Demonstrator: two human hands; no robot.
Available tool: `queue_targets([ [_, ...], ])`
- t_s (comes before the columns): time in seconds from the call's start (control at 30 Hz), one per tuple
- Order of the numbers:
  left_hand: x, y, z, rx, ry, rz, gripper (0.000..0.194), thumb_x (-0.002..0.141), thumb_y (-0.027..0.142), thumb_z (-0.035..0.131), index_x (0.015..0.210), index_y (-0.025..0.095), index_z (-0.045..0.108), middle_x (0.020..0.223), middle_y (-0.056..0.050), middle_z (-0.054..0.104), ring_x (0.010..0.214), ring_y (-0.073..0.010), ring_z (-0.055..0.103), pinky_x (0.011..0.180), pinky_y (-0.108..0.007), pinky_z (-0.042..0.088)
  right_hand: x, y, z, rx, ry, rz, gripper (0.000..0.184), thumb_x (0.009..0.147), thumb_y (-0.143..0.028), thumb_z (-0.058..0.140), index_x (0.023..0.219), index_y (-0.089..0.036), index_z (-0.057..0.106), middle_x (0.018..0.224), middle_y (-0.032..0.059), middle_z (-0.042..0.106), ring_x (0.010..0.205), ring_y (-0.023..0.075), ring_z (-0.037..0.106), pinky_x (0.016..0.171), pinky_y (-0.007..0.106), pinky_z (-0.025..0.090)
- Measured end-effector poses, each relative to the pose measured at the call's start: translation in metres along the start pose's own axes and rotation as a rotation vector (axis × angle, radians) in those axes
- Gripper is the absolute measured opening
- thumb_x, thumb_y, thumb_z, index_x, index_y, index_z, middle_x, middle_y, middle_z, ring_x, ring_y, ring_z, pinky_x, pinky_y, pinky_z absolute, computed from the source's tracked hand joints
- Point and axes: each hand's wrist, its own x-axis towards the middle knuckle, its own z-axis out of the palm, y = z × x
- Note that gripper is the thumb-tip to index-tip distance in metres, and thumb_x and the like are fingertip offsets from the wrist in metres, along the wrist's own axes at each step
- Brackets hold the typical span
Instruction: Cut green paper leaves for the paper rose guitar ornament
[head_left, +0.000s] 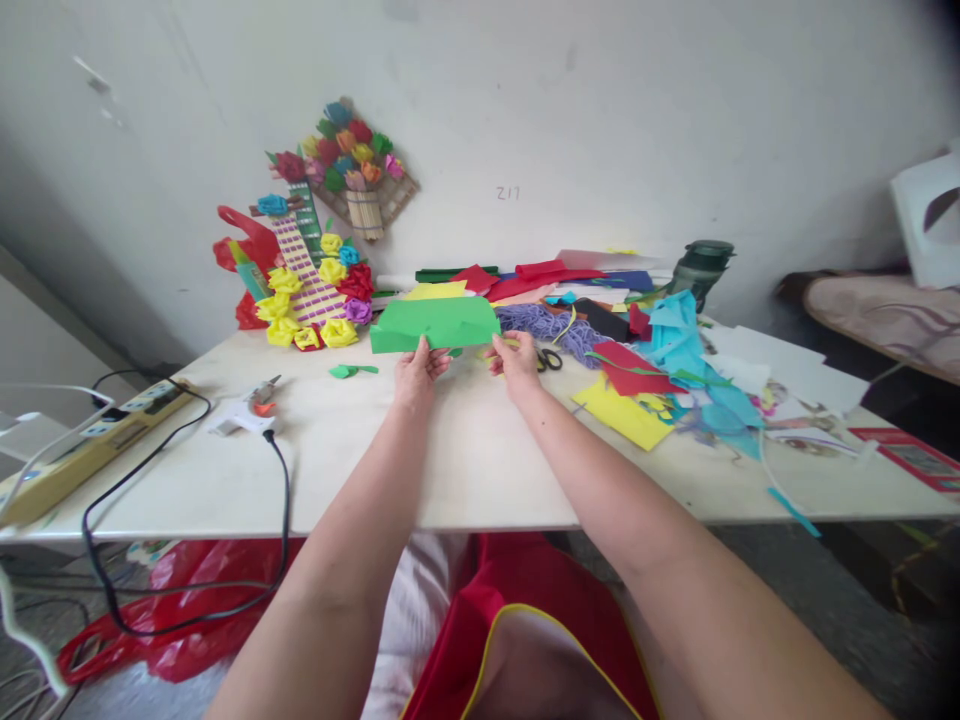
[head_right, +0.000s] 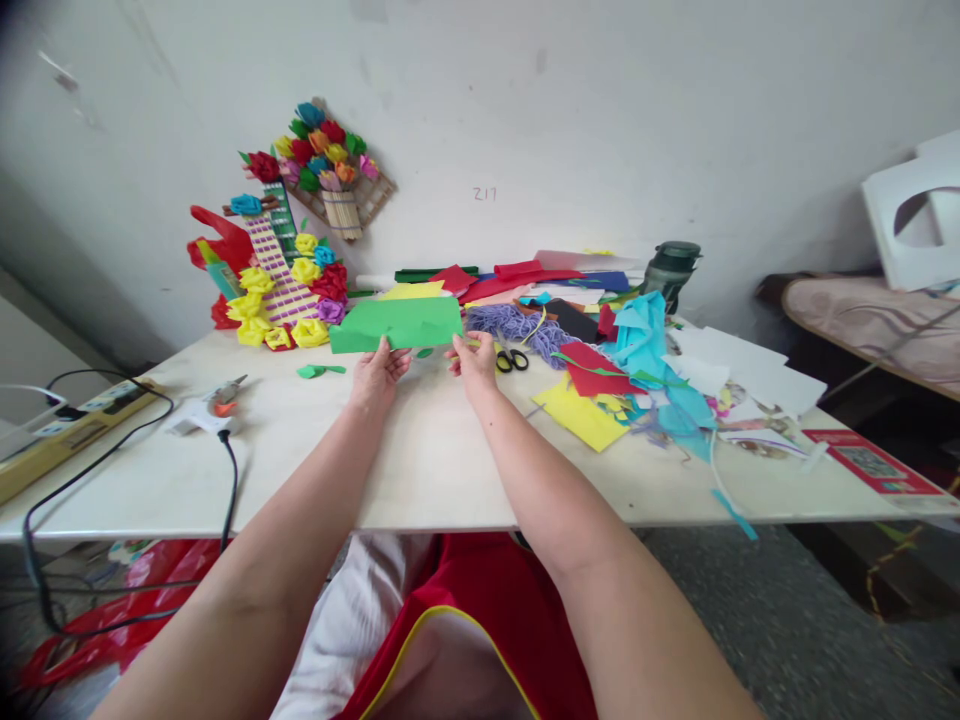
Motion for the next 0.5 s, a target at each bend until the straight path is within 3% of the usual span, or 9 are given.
queue_targets([
  [0.13,0.0016,-0.0018,-0.0016,-0.008,-0.011,0.007,0.025,0.076,0.035,0.063,0.068,0.012,0.056,0.063,-0.006,0.067,0.049,-0.0100,0.060,0.050,-0.020,0.048,-0.0006,-0.0004,-0.0008,-0.004,-0.060,-0.017,0.034,0.071,-0.036,0.065,0.095,-0.021,0.045,0.048,-0.0096,0.058,0.030,0.0062,0.045,0.032,0.016,0.032],
  [0.33,0.0021,-0.0034,-0.0020,0.009,-0.030,-0.001,0.028,0.075,0.038,0.064,0.069,0.012,0.055,0.061,-0.005,0.066,0.049,-0.0106,0.061,0.049,-0.020,0.048,-0.0018,-0.0037,0.0000,-0.043,-0.089,0.035,0.029,0.071,-0.040,0.064,0.070,-0.018,0.046,0.045,-0.0073,0.058,0.030,0.0039,0.045,0.032,0.014,0.033],
  [0.5,-0.0011,-0.0023,0.0006,0.035,-0.050,-0.024,0.030,0.075,0.040,0.064,0.070,0.013,0.052,0.061,-0.005,0.066,0.049,-0.0110,0.062,0.050,-0.020,0.048,-0.0006,-0.0049,-0.0001,-0.017,-0.068,0.032,0.026,0.072,-0.033,0.065,0.065,-0.017,0.046,0.044,-0.0061,0.058,0.031,0.0048,0.047,0.032,0.015,0.037],
])
